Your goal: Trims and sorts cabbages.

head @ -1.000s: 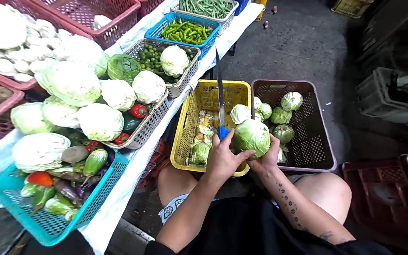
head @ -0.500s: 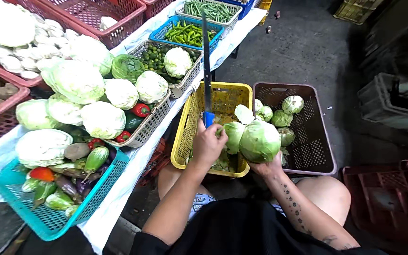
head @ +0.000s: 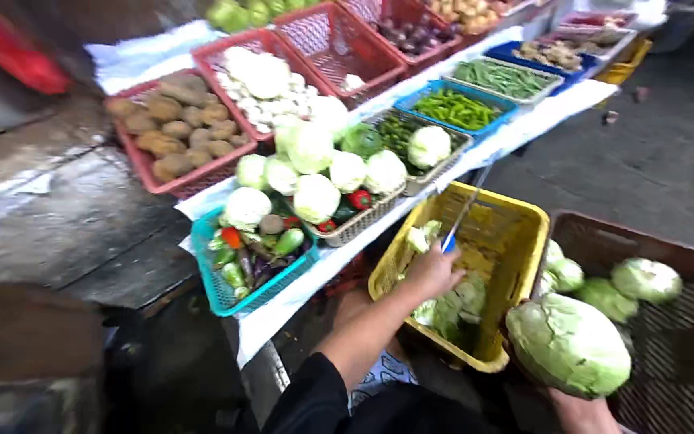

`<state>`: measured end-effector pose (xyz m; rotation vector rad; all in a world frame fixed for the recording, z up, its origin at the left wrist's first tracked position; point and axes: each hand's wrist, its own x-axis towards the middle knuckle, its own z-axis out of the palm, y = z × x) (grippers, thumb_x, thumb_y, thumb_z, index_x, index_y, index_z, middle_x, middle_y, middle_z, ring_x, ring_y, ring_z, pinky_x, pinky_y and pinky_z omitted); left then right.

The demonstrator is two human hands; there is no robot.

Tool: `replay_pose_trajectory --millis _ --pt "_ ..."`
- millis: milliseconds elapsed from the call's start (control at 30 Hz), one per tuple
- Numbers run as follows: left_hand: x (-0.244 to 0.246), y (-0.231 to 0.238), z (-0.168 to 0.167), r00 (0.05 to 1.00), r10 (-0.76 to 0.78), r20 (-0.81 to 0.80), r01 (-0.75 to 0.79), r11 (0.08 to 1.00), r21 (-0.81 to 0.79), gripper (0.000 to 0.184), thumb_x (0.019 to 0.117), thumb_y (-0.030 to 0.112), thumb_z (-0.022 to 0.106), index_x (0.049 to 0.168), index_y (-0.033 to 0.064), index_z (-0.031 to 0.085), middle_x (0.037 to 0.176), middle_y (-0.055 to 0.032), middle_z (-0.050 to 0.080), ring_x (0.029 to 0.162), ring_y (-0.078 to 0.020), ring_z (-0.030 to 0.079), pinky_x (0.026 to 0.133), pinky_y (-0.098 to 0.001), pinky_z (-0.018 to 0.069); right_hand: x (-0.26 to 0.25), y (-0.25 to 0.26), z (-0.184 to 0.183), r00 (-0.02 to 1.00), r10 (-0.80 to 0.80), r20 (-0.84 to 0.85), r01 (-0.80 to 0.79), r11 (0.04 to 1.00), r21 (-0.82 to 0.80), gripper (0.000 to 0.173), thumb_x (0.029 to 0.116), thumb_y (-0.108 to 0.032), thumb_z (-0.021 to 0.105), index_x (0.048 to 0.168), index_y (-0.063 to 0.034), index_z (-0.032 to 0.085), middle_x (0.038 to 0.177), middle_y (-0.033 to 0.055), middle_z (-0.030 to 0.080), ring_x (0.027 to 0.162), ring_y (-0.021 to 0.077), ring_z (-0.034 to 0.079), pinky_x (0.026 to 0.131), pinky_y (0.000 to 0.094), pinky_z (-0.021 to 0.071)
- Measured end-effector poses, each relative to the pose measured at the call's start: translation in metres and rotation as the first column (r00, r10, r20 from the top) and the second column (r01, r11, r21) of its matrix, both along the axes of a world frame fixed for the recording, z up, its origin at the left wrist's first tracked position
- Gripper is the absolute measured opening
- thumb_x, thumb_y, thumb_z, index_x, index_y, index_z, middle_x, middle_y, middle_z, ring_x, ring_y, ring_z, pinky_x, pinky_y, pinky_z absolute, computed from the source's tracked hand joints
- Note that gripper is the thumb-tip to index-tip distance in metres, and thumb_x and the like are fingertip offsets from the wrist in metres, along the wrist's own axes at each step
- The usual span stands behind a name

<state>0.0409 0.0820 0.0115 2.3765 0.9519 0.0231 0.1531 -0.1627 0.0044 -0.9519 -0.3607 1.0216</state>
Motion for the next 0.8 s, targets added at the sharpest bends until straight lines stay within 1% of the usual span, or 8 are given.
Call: replay_pose_trajectory --millis 100,233,300,400,500,567,700,800 --pt "-0.028 -0.014 -0.041 0.996 -0.080 0.039 0.085 0.982 -0.170 0.039 0.1030 0.033 0.058 0.140 0.0214 0.064 0.142 -0.0204 0.057 0.123 -0.0341 0.062 0.102 -0.0541 0.0525 0.017 0.043 0.009 0.919 0.052 -0.390 -0.011 0.994 0.105 0.066 0.0992 -0.068 0.038 0.133 -0.0164 0.060 0.122 0.0102 0.070 0.112 0.0237 0.067 0.090 0.0516 0.0585" --pt "-0.058 -0.036 -0.060 0.997 -0.010 0.074 0.029 0.966 -0.259 0.038 0.1037 0.016 0.052 0.140 0.0138 0.062 0.130 -0.0201 0.065 0.120 -0.0347 0.064 0.104 -0.0551 0.0512 0.009 0.081 0.039 0.997 0.038 0.074 -0.043 0.997 0.071 0.045 0.0999 -0.046 0.049 0.126 -0.0119 0.061 0.109 0.0031 0.073 0.100 0.0138 0.070 0.088 0.0369 0.0612" --pt "-0.064 -0.040 -0.061 0.999 0.019 0.030 -0.009 0.961 -0.277 0.040 0.1036 0.015 0.051 0.143 0.0164 0.060 0.128 -0.0189 0.065 0.118 -0.0340 0.065 0.103 -0.0539 0.0510 0.015 0.091 0.036 0.980 0.070 0.185 -0.085 0.993 0.078 0.061 0.0888 -0.054 0.066 0.131 -0.0110 0.059 0.113 0.0063 0.070 0.100 0.0167 0.069 0.088 0.0388 0.0604" --pt "-0.068 -0.036 -0.067 0.998 0.061 0.031 -0.050 0.960 -0.277 0.045 0.1022 0.014 0.053 0.147 0.0200 0.056 0.126 -0.0171 0.067 0.114 -0.0322 0.066 0.101 -0.0528 0.0523 0.015 0.100 0.036 0.976 0.092 0.198 -0.115 0.988 0.105 0.066 0.0854 -0.059 0.069 0.133 -0.0140 0.059 0.112 0.0074 0.070 0.099 0.0174 0.069 0.087 0.0391 0.0606" --pt "-0.067 -0.038 -0.056 0.997 0.073 0.009 -0.067 0.949 -0.308 0.068 0.1035 0.016 0.053 0.164 0.0219 0.023 0.130 -0.0171 0.066 0.114 -0.0317 0.068 0.100 -0.0537 0.0542 0.015 0.093 0.036 0.974 0.083 0.210 -0.098 0.993 0.065 0.066 0.0869 -0.059 0.068 0.133 -0.0135 0.059 0.112 0.0091 0.070 0.099 0.0184 0.070 0.087 0.0401 0.0604" --pt "-0.065 -0.044 -0.039 0.993 0.109 0.044 -0.093 0.956 -0.277 0.077 0.1032 0.021 0.057 0.166 0.0225 0.012 0.127 -0.0162 0.067 0.107 -0.0302 0.071 0.095 -0.0528 0.0570 0.017 0.084 0.035 0.966 0.019 0.257 -0.017 1.000 -0.008 0.060 0.0926 -0.056 0.060 0.133 -0.0115 0.059 0.111 0.0105 0.070 0.100 0.0199 0.069 0.087 0.0412 0.0600" --pt "-0.065 -0.059 -0.009 0.892 0.081 0.445 -0.092 0.996 0.003 0.058 0.0975 0.014 0.062 0.153 0.0053 0.046 0.132 -0.0172 0.066 0.110 -0.0248 0.070 0.095 -0.0437 0.0586 0.024 0.069 0.035 0.941 -0.140 0.308 0.204 0.961 -0.189 0.046 0.1020 -0.044 0.046 0.131 -0.0100 0.059 0.108 0.0101 0.071 0.097 0.0200 0.070 0.085 0.0412 0.0603" --pt "-0.062 -0.068 0.011 0.797 -0.045 0.603 -0.042 0.991 0.130 0.042 0.0933 0.007 0.062 0.135 0.0052 0.062 0.124 -0.0130 0.068 0.108 -0.0190 0.068 0.091 -0.0367 0.0597 0.032 0.066 0.031 0.941 -0.181 0.287 0.262 0.924 -0.278 0.047 0.1054 -0.046 0.044 0.129 -0.0095 0.060 0.105 0.0107 0.071 0.094 0.0216 0.071 0.083 0.0427 0.0606"
